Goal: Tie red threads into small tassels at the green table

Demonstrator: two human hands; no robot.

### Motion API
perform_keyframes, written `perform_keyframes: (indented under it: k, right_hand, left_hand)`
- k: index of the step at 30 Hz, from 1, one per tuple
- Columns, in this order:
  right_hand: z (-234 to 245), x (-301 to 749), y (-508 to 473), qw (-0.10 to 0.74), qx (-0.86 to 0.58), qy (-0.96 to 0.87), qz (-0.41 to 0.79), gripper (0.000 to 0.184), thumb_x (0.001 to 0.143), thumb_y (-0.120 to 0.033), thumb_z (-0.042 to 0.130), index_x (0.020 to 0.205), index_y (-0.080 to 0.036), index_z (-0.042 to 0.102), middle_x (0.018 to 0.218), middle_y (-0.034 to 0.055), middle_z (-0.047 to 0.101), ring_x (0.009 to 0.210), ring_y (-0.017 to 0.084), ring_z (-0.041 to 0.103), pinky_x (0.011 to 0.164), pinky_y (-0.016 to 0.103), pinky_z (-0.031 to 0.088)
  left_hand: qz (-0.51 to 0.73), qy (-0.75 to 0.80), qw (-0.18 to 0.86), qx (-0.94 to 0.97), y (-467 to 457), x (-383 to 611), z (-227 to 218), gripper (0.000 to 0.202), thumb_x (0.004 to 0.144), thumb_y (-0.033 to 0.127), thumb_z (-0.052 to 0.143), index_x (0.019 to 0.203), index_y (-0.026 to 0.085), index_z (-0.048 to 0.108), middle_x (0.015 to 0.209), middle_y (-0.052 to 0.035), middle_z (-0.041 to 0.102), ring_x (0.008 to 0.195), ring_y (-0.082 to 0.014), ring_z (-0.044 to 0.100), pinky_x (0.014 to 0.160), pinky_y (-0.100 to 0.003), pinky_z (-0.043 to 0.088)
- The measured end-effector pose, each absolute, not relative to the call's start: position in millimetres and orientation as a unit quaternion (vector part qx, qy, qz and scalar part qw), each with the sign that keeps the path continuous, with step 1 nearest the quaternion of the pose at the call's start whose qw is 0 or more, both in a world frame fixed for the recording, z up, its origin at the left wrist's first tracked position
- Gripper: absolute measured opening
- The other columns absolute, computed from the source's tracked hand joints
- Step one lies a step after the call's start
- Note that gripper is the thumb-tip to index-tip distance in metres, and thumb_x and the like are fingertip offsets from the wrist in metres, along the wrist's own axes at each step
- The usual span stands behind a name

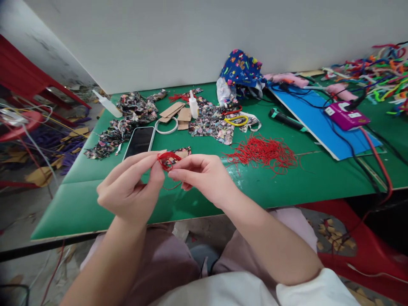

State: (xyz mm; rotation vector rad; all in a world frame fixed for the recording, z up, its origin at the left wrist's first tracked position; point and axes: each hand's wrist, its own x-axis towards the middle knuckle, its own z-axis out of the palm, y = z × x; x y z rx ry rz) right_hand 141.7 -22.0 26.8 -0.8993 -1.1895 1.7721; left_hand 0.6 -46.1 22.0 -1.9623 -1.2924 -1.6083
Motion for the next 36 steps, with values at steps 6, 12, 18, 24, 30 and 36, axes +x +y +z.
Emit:
perform_keyframes:
  k: [6, 12, 18, 24, 30, 36]
  right_hand:
    - [24.4, 139.1, -24.2, 0.393, -0.329, -0.458, 0.726, 0.015, 0.061, -0.026, 0.076, 0.066, -0.017, 0.066, 0.056, -0.0044, 0.062, 0.043, 0.005, 0.053, 0.044, 0.018, 0.046]
    - [18.7, 135.7, -25.7, 0.374, -0.282, -0.431, 0.771, 0.018, 0.063, -0.028, 0.075, 0.069, -0.016, 0.064, 0.061, -0.0036, 0.062, 0.044, 0.005, 0.054, 0.042, 0.017, 0.046]
    - [18.0, 135.6, -25.2, 0.346, -0.241, -0.453, 0.786, 0.021, 0.07, -0.033, 0.069, 0.072, -0.017, 0.056, 0.059, -0.0058, 0.056, 0.045, 0.005, 0.053, 0.043, 0.017, 0.046]
    - [38.0, 152.3, -24.0, 0.338, -0.367, -0.671, 0.548, 0.014, 0.078, -0.031, 0.061, 0.075, -0.017, 0.059, 0.066, -0.0025, 0.057, 0.054, 0.007, 0.051, 0.049, 0.019, 0.042]
    - [50.5, 168.8, -22.6, 0.336, -0.382, -0.783, 0.358, 0.013, 0.084, -0.028, 0.055, 0.076, -0.018, 0.06, 0.076, 0.0009, 0.06, 0.07, 0.01, 0.055, 0.055, 0.019, 0.042]
    - [51.4, 172.4, -19.1, 0.368, -0.416, -0.76, 0.336, 0.012, 0.083, -0.028, 0.056, 0.077, -0.018, 0.061, 0.075, 0.0007, 0.061, 0.067, 0.01, 0.056, 0.053, 0.018, 0.043]
  left_hand:
    - [-0.563, -0.455, 0.143, -0.675, -46.6, 1.8, 22.5, 0.019, 0.071, 0.004, 0.062, 0.081, 0.019, 0.067, 0.083, -0.0006, 0.071, 0.071, -0.0116, 0.066, 0.063, -0.021, 0.055]
    - [-0.563, -0.461, 0.137, -0.672, -49.0, 2.8, 23.4, 0.018, 0.072, 0.005, 0.062, 0.082, 0.019, 0.067, 0.083, -0.0004, 0.071, 0.07, -0.0113, 0.066, 0.064, -0.022, 0.055]
    - [-0.562, -0.465, 0.141, -0.669, -48.9, 2.1, 23.9, 0.018, 0.072, 0.005, 0.062, 0.081, 0.019, 0.067, 0.082, -0.0003, 0.071, 0.07, -0.011, 0.065, 0.063, -0.021, 0.055]
    - [-0.537, -0.454, 0.142, -0.696, -40.5, -3.0, 18.2, 0.017, 0.072, 0.005, 0.061, 0.082, 0.017, 0.067, 0.084, -0.0017, 0.071, 0.073, -0.0117, 0.066, 0.068, -0.021, 0.054]
    - [-0.51, -0.469, 0.08, -0.717, -37.9, 3.0, 16.0, 0.01, 0.073, 0.008, 0.061, 0.076, 0.015, 0.066, 0.087, -0.0048, 0.07, 0.078, -0.0122, 0.066, 0.074, -0.023, 0.054]
    - [-0.515, -0.485, 0.029, -0.706, -38.9, 8.0, 16.1, 0.01, 0.074, 0.009, 0.06, 0.075, 0.016, 0.068, 0.083, -0.004, 0.069, 0.077, -0.0117, 0.065, 0.074, -0.024, 0.054]
